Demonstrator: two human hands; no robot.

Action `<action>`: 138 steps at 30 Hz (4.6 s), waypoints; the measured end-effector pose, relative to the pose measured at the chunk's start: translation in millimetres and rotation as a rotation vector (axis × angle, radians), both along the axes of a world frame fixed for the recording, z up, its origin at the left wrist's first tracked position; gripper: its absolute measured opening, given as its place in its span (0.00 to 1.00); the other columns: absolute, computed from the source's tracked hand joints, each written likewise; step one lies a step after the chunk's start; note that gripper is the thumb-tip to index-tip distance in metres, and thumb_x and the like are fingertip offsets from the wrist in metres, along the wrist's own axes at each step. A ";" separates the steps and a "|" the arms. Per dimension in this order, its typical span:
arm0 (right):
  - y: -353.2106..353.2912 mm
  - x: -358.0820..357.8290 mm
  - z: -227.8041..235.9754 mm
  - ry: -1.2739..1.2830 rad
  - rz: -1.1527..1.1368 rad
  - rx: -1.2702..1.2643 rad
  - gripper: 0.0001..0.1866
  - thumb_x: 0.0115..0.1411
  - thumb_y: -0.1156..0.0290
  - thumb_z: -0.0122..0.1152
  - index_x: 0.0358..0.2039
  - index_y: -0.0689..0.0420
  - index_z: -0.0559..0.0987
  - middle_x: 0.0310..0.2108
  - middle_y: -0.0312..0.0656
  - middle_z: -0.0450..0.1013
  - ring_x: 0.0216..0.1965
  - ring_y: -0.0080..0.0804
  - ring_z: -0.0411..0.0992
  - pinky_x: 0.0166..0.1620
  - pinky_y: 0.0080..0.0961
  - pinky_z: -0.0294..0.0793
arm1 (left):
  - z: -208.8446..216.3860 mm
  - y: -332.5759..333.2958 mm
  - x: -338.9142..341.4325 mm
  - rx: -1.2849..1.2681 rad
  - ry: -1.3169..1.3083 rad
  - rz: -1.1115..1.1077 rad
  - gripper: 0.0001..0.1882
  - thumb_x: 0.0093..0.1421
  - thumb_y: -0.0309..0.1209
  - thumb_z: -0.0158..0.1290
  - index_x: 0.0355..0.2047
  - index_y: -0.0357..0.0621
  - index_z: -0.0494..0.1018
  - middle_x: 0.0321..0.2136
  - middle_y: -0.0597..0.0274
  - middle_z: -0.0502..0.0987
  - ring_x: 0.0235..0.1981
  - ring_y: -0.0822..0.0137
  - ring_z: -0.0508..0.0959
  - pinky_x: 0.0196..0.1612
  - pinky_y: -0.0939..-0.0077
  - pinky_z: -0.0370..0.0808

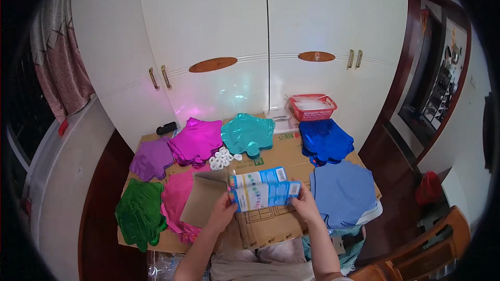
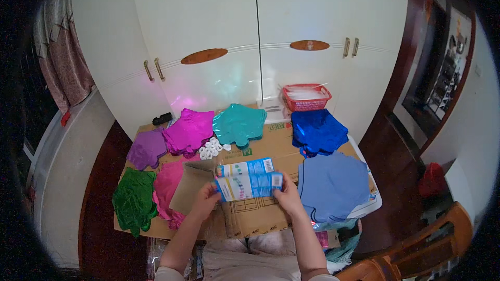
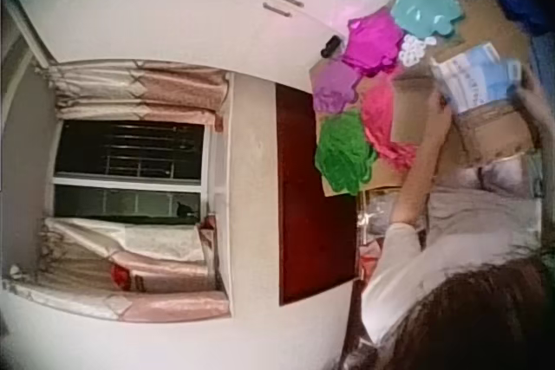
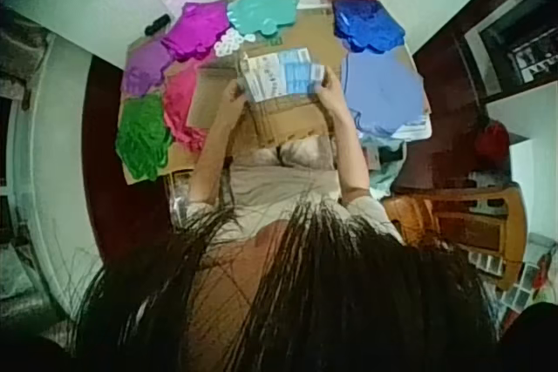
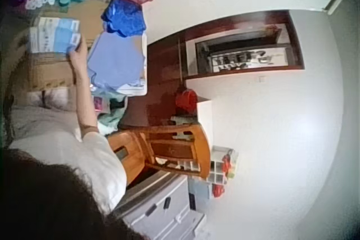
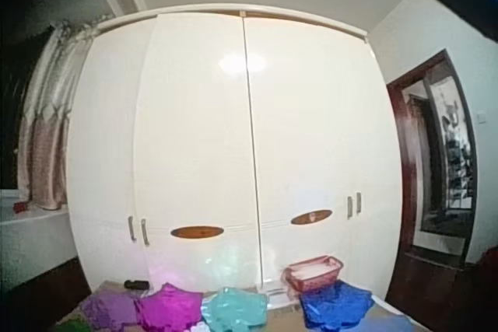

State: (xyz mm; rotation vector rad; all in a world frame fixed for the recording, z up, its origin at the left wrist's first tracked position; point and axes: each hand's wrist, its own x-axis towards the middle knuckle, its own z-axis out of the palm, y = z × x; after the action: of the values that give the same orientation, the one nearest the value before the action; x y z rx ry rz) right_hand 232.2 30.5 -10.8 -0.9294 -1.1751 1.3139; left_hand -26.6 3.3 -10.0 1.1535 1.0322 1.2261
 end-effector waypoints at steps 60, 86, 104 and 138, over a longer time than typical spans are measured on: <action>106.6 -188.2 19.7 -0.757 0.301 0.733 0.25 0.57 0.58 0.48 0.47 0.65 0.65 0.43 0.58 0.67 0.46 0.53 0.65 0.48 0.41 0.64 | 17.6 -66.3 -79.3 0.648 1.648 0.252 0.22 0.46 0.36 0.53 0.44 0.52 0.71 0.44 0.56 0.69 0.48 0.55 0.66 0.51 0.56 0.62; -23.0 -67.2 28.7 -0.339 0.057 0.307 0.09 0.57 0.73 0.53 0.37 0.61 0.67 0.26 0.41 0.72 0.28 0.27 0.70 0.32 0.24 0.68 | -10.7 -79.1 -30.1 0.205 -0.154 0.256 0.20 0.52 0.16 0.47 0.46 0.41 0.61 0.40 0.62 0.69 0.44 0.69 0.69 0.48 0.74 0.65; -72.5 -125.1 17.3 -0.149 0.538 0.130 0.09 0.57 0.74 0.54 0.39 0.60 0.73 0.32 0.32 0.71 0.34 0.20 0.66 0.37 0.19 0.66 | -3.3 -173.2 -103.0 0.007 -0.541 0.293 0.12 0.51 0.16 0.50 0.37 0.41 0.68 0.34 0.65 0.74 0.37 0.72 0.74 0.41 0.78 0.71; -194.2 -360.9 -9.6 -0.825 0.632 0.623 0.14 0.54 0.65 0.52 0.38 0.61 0.70 0.23 0.56 0.71 0.28 0.56 0.70 0.31 0.44 0.69 | -101.0 -329.8 -263.6 -0.048 0.002 1.062 0.02 0.53 0.20 0.49 0.26 0.41 0.69 0.23 0.74 0.70 0.25 0.83 0.66 0.29 0.88 0.63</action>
State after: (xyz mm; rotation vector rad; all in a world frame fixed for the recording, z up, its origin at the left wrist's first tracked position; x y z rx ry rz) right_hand -128.8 -163.6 -20.4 -0.6423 -2.4978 0.8908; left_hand -290.2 -326.5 -111.0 0.5170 1.7540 1.9742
